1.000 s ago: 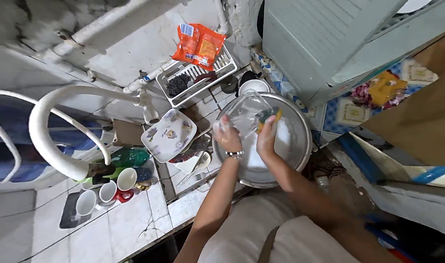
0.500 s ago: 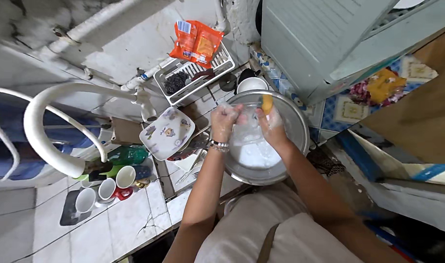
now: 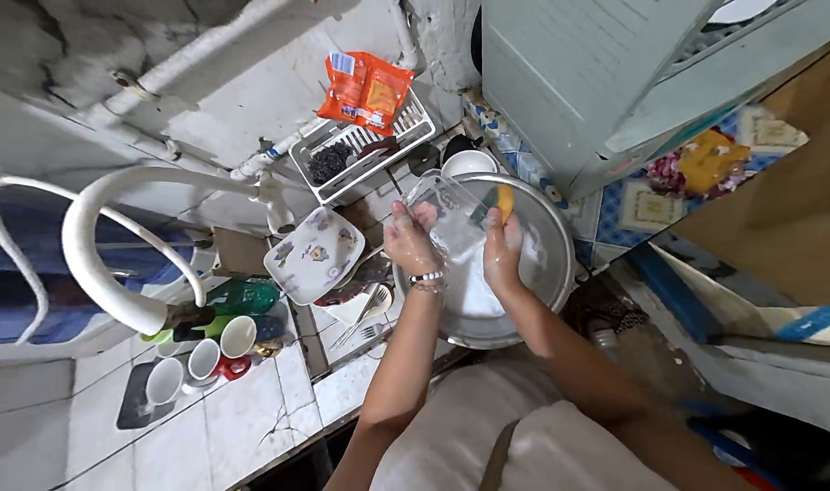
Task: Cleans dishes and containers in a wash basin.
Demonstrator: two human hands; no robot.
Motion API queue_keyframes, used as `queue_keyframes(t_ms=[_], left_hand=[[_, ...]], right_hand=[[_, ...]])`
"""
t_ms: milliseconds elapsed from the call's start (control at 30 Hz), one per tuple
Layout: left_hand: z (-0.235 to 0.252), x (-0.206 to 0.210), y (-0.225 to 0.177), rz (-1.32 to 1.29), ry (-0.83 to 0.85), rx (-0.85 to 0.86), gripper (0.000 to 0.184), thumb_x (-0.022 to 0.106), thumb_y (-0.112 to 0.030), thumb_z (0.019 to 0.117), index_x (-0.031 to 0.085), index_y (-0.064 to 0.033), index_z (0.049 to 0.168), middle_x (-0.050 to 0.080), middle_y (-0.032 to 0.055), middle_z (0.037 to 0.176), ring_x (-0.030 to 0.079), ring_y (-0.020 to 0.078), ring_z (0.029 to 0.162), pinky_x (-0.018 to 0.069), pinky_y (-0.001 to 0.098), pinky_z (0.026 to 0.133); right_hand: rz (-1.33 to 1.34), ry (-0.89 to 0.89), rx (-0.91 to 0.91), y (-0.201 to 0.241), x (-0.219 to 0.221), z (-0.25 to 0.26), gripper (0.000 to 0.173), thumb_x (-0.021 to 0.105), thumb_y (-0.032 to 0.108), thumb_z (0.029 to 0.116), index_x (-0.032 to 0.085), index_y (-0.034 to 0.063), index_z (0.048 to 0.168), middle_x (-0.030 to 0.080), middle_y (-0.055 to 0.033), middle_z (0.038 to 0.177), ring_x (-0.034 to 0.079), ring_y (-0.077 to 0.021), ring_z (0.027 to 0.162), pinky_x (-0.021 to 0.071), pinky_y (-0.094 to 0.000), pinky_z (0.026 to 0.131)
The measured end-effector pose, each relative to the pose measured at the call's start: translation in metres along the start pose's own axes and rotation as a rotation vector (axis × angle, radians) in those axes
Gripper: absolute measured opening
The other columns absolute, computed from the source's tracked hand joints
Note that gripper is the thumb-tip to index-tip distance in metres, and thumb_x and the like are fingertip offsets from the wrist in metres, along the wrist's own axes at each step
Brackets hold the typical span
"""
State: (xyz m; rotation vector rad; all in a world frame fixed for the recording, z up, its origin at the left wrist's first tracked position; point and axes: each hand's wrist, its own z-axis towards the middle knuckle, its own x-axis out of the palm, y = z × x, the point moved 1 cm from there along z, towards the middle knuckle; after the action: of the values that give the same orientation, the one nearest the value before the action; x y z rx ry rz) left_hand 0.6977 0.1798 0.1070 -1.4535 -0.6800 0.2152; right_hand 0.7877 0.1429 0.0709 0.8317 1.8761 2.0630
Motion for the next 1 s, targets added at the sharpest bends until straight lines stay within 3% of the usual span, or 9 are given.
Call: queue_keyframes(t_ms=[167, 300, 400, 500, 600, 667, 767, 867, 1000], left_hand=[[-0.005, 0.008, 0.005, -0.109, -0.071, -0.118, 0.045, 0.029, -0.041, 0.1131, 0.049, -0.0014, 0.123, 0.069, 0.0053, 0.098, 0.073, 0.0137, 0.089, 0.0606, 0.031, 0.083], [-0.007, 0.005, 0.01, -0.094, -0.073, -0.234, 0.053, 0.024, -0.051, 0.1113, 0.054, -0.0104, 0.096, 0.065, -0.0018, 0.074, 0.066, 0.0081, 0.065, 0.0572, 0.0265, 0.063], [0.007, -0.007, 0.028, -0.084, -0.036, -0.426, 0.051, 0.033, -0.056, 0.1083, 0.049, -0.0186, 0.077, 0.046, -0.0077, 0.053, 0.045, 0.0032, 0.041, 0.0433, 0.0193, 0.042], [0.026, -0.021, 0.043, -0.005, 0.046, -0.515, 0.05, 0.041, -0.06, 0.1047, 0.061, -0.0144, 0.113, 0.062, 0.0017, 0.085, 0.061, 0.0104, 0.071, 0.0541, 0.0289, 0.064], [0.025, -0.023, 0.031, 0.101, 0.197, -0.593, 0.072, 0.036, -0.071, 0.0995, 0.047, -0.0143, 0.142, 0.06, 0.0116, 0.118, 0.061, 0.023, 0.096, 0.0539, 0.0427, 0.075], [0.022, -0.023, 0.021, -0.069, 0.269, -0.626, 0.062, 0.038, -0.07, 0.0996, 0.053, -0.0194, 0.132, 0.065, 0.0044, 0.111, 0.066, 0.0176, 0.092, 0.0576, 0.0382, 0.073], [0.031, -0.035, 0.039, -0.4, 0.555, -0.684, 0.057, 0.033, -0.066, 0.0998, 0.065, -0.0202, 0.113, 0.073, -0.0006, 0.098, 0.071, 0.0105, 0.088, 0.0603, 0.0317, 0.074], [0.026, -0.036, 0.046, -0.474, 0.819, -0.817, 0.081, 0.032, -0.074, 0.0927, 0.048, -0.0154, 0.147, 0.066, 0.0146, 0.126, 0.068, 0.0246, 0.107, 0.0568, 0.0398, 0.091], [0.013, -0.038, 0.037, -0.495, 0.823, -0.802, 0.078, 0.038, -0.075, 0.0927, 0.055, -0.0185, 0.143, 0.072, 0.0067, 0.117, 0.072, 0.016, 0.094, 0.0608, 0.0321, 0.077]], right_hand=[[0.191, 0.028, 0.096, -0.004, 0.02, -0.031, 0.033, 0.046, 0.018, 0.1077, 0.047, -0.006, 0.131, 0.063, -0.0058, 0.106, 0.066, -0.0049, 0.095, 0.0574, -0.0267, 0.089], [0.189, 0.102, 0.076, -0.009, 0.02, -0.038, 0.021, 0.051, 0.007, 0.1033, 0.052, -0.0057, 0.12, 0.066, -0.0018, 0.092, 0.066, -0.0008, 0.085, 0.0565, -0.0211, 0.082], [-0.157, 0.205, -0.115, -0.01, 0.003, -0.031, 0.031, 0.065, 0.008, 0.0969, 0.059, -0.0146, 0.118, 0.069, -0.0155, 0.101, 0.069, -0.0115, 0.094, 0.0561, -0.0267, 0.09], [-0.606, 0.318, -0.324, -0.001, -0.013, -0.02, 0.04, 0.074, 0.022, 0.092, 0.068, -0.0138, 0.109, 0.072, -0.0276, 0.102, 0.072, -0.0374, 0.098, 0.0578, -0.0483, 0.09], [-0.881, 0.515, -0.441, 0.008, -0.017, -0.011, 0.028, 0.072, 0.015, 0.0937, 0.072, -0.0105, 0.105, 0.069, -0.0271, 0.102, 0.068, -0.0439, 0.1, 0.0568, -0.0546, 0.087], [-0.884, 0.647, -0.546, 0.007, -0.019, -0.012, 0.024, 0.071, 0.007, 0.0918, 0.073, -0.0047, 0.112, 0.069, -0.0255, 0.112, 0.065, -0.0446, 0.11, 0.0534, -0.0569, 0.096], [-0.836, 0.846, -0.576, 0.002, -0.016, -0.021, 0.048, 0.066, 0.031, 0.0988, 0.064, -0.0012, 0.134, 0.059, -0.0222, 0.143, 0.052, -0.0428, 0.136, 0.0411, -0.0588, 0.113], [-0.757, 0.8, -0.588, -0.004, -0.013, -0.029, 0.042, 0.065, 0.021, 0.0984, 0.065, 0.0004, 0.135, 0.051, -0.0249, 0.151, 0.046, -0.045, 0.142, 0.0398, -0.0542, 0.116], [-0.828, 0.579, -0.436, 0.011, -0.014, -0.033, 0.035, 0.064, 0.002, 0.0947, 0.074, 0.0124, 0.126, 0.045, -0.0259, 0.156, 0.042, -0.0546, 0.14, 0.0411, -0.0637, 0.11]])
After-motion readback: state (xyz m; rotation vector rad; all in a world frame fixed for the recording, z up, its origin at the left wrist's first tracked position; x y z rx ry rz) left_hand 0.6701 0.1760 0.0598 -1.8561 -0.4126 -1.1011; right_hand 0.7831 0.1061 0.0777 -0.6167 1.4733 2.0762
